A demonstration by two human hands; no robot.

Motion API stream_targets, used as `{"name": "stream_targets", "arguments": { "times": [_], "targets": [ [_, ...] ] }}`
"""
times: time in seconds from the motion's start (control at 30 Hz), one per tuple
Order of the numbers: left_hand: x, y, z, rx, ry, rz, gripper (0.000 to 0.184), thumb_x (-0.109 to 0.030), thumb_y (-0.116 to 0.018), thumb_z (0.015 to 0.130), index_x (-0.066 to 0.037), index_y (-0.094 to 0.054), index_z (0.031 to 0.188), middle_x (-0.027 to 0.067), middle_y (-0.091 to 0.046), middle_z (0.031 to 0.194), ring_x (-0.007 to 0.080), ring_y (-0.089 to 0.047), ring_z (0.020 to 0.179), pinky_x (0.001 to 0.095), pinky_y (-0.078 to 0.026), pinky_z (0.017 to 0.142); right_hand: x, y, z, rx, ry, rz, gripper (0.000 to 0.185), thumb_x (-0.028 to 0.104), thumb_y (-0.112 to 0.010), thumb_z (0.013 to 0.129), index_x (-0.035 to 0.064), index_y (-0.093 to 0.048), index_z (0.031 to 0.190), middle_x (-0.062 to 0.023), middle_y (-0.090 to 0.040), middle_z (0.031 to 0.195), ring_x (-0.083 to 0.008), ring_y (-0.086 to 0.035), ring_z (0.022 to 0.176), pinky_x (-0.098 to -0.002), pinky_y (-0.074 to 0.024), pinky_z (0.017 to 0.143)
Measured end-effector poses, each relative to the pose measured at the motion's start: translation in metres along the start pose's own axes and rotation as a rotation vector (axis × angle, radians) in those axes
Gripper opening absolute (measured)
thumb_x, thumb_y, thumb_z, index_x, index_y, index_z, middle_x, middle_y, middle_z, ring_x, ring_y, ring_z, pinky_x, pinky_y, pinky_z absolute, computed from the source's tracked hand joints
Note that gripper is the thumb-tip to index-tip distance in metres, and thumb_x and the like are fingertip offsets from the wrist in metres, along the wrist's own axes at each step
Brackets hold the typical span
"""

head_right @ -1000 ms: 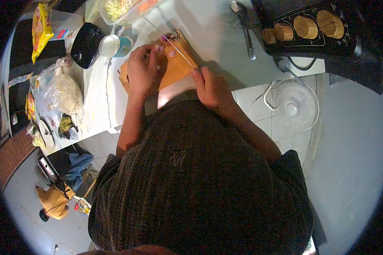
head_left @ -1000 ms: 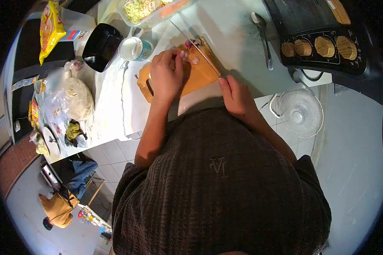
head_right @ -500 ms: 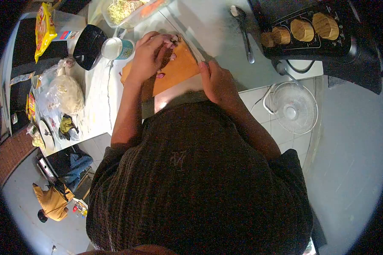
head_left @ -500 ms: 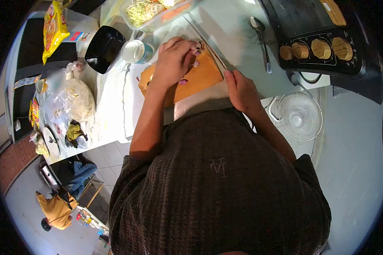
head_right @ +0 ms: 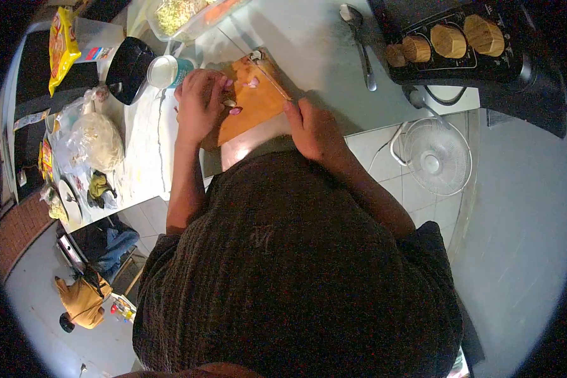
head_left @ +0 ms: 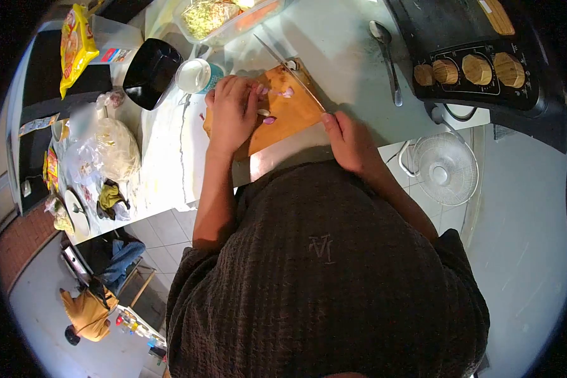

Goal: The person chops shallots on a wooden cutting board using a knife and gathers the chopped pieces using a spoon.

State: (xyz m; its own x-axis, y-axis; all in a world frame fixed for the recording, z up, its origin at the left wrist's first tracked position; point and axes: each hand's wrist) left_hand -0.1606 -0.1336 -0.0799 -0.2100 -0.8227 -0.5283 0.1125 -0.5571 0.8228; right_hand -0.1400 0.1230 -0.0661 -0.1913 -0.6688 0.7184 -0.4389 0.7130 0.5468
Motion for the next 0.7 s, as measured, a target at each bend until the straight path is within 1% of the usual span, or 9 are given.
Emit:
{"name": "stream_targets", "arguments": {
  "times": [0.03,0.07,0.1,0.13,0.3,0.37,0.53,0.6,0.7],
  "targets": [
    [-0.004,-0.005,0.001,-0.076,0.037,0.031,0.011,-0.017,-0.066,0.092,-0.009,-0.068,0.099,0.0082,-0.068,0.101,0.0301,-0.057,0.11,0.0463,-0.034,0.095,0.0,-0.003,0.0,0.003,0.003,0.0,0.046,0.041,-0.048,0.105,-0.0019,-0.059,0.094,-0.0304,-0.065,0.081,-0.0516,-0.064,0.082,-0.057,-0.0491,0.071],
    [-0.008,-0.009,0.003,-0.152,0.072,0.062,0.011,-0.018,-0.067,0.092,-0.009,-0.069,0.099,0.0077,-0.068,0.102,0.0296,-0.056,0.111,0.047,-0.033,0.096,0.0,-0.006,0.0,-0.014,0.017,0.009,0.045,0.039,-0.048,0.105,-0.0024,-0.059,0.093,-0.0281,-0.063,0.078,-0.0474,-0.064,0.078,-0.0515,-0.0478,0.069],
    [-0.011,-0.014,0.006,-0.154,0.074,0.061,0.011,-0.018,-0.067,0.092,-0.009,-0.069,0.099,0.0077,-0.068,0.102,0.0296,-0.056,0.111,0.047,-0.033,0.096,0.001,-0.008,0.0,-0.032,0.03,0.018,0.043,0.037,-0.049,0.106,-0.003,-0.058,0.093,-0.0258,-0.061,0.076,-0.0432,-0.063,0.073,-0.0461,-0.0465,0.066],
    [-0.014,-0.018,0.01,-0.17,0.105,0.077,0.012,-0.02,-0.067,0.092,-0.01,-0.07,0.098,0.0073,-0.068,0.101,0.0296,-0.055,0.11,0.0473,-0.032,0.094,0.002,-0.008,0.001,-0.032,0.032,0.016,0.043,0.037,-0.049,0.106,-0.003,-0.058,0.093,-0.0258,-0.061,0.076,-0.0432,-0.063,0.073,-0.0461,-0.0465,0.066],
    [-0.027,-0.028,0.015,-0.121,0.149,0.159,0.014,-0.024,-0.067,0.092,-0.011,-0.071,0.095,0.0059,-0.069,0.098,0.0288,-0.056,0.108,0.048,-0.031,0.089,0.004,-0.006,0.001,-0.063,0.068,-0.05,0.041,0.035,-0.05,0.105,-0.0037,-0.057,0.093,-0.027,-0.061,0.077,-0.0475,-0.061,0.075,-0.0481,-0.0463,0.065],
    [-0.026,-0.028,0.013,-0.163,0.077,0.207,0.013,-0.024,-0.067,0.092,-0.012,-0.072,0.094,0.0047,-0.069,0.095,0.0274,-0.057,0.106,0.048,-0.031,0.087,0.007,-0.007,-0.001,-0.07,0.066,-0.052,0.04,0.034,-0.05,0.105,-0.0035,-0.057,0.093,-0.0273,-0.061,0.076,-0.0487,-0.061,0.076,-0.0489,-0.0462,0.065],
    [-0.019,-0.032,0.006,-0.159,0.05,0.223,0.012,-0.023,-0.068,0.09,-0.012,-0.073,0.091,0.0042,-0.07,0.091,0.0259,-0.058,0.103,0.0482,-0.031,0.086,0.011,-0.008,-0.003,-0.036,0.059,-0.026,0.04,0.034,-0.05,0.105,-0.0032,-0.057,0.093,-0.0279,-0.061,0.077,-0.0501,-0.061,0.078,-0.0506,-0.046,0.067],
    [-0.02,-0.032,0.006,-0.172,0.052,0.227,0.012,-0.023,-0.069,0.09,-0.012,-0.074,0.09,0.0041,-0.07,0.091,0.0255,-0.059,0.102,0.0484,-0.031,0.085,0.015,-0.007,-0.004,0.009,0.023,-0.051,0.045,0.04,-0.047,0.105,-0.0014,-0.06,0.094,-0.0305,-0.066,0.084,-0.0525,-0.064,0.085,-0.0604,-0.0482,0.074],
    [-0.025,-0.03,0.007,-0.195,0.061,0.212,0.011,-0.022,-0.071,0.088,-0.011,-0.074,0.089,0.0041,-0.07,0.09,0.0258,-0.059,0.101,0.048,-0.031,0.084,0.013,-0.009,-0.003,0.031,0.045,0.011,0.046,0.04,-0.046,0.106,-0.0017,-0.06,0.095,-0.0301,-0.066,0.085,-0.0522,-0.064,0.086,-0.0593,-0.0487,0.076]
  ]
}}
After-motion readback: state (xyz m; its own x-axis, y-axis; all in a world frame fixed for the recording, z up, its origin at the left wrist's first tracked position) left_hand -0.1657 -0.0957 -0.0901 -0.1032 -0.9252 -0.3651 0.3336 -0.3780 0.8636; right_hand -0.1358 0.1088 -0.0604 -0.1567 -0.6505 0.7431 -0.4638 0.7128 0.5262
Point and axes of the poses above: each hand's wrist, its own z-axis towards the middle knuckle, its own y-axis out of the back of the hand, x = y × z
